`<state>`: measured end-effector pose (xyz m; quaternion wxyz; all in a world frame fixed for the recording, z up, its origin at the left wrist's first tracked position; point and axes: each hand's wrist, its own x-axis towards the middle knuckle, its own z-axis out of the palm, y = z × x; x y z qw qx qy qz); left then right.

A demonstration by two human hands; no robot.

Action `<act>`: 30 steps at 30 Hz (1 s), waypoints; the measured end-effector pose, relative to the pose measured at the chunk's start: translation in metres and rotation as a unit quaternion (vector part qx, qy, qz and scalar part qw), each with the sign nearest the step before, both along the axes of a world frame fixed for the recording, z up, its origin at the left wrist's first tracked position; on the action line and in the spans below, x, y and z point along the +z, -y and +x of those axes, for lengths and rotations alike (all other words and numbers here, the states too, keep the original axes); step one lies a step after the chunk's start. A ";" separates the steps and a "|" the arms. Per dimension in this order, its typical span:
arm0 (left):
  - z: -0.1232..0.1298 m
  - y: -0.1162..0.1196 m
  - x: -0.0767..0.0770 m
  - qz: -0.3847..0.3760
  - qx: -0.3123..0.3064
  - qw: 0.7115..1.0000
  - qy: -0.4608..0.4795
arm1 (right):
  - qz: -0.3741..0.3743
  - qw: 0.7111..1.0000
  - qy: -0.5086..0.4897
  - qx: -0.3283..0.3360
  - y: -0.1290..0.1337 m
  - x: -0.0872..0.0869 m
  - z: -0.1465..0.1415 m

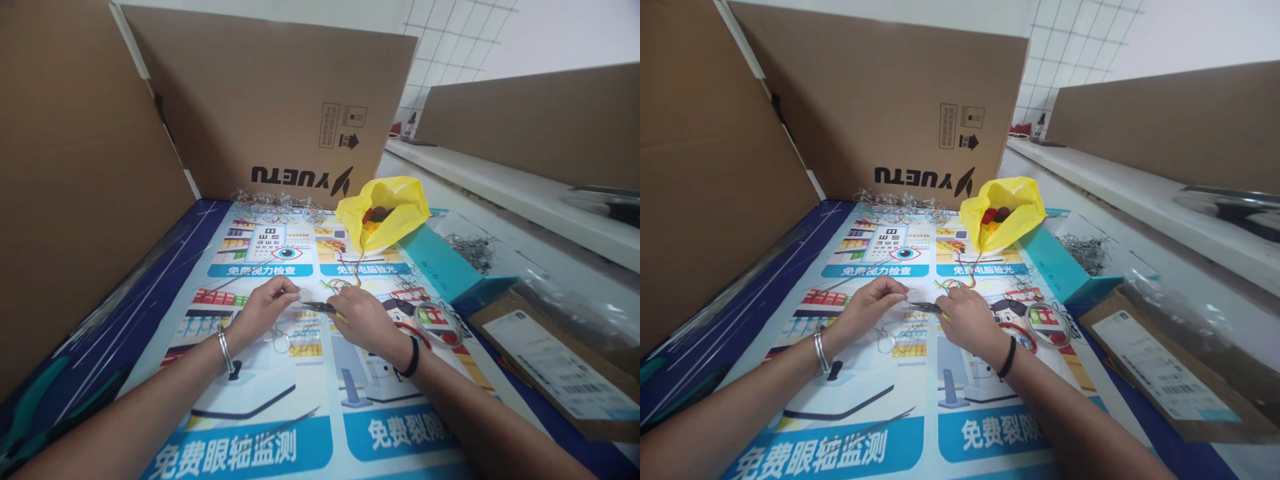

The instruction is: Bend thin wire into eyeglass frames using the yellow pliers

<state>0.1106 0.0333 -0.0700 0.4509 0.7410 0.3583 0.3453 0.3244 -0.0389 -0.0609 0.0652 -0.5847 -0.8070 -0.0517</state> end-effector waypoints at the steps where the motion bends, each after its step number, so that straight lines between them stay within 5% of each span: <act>1: 0.000 0.000 0.001 -0.001 -0.002 1.000 0.000 | 0.002 1.000 -0.001 0.001 0.000 0.000 0.000; 30: 0.001 0.005 0.005 -0.057 -0.005 0.997 0.043 | 0.009 0.998 0.067 -0.002 0.005 0.011 -0.006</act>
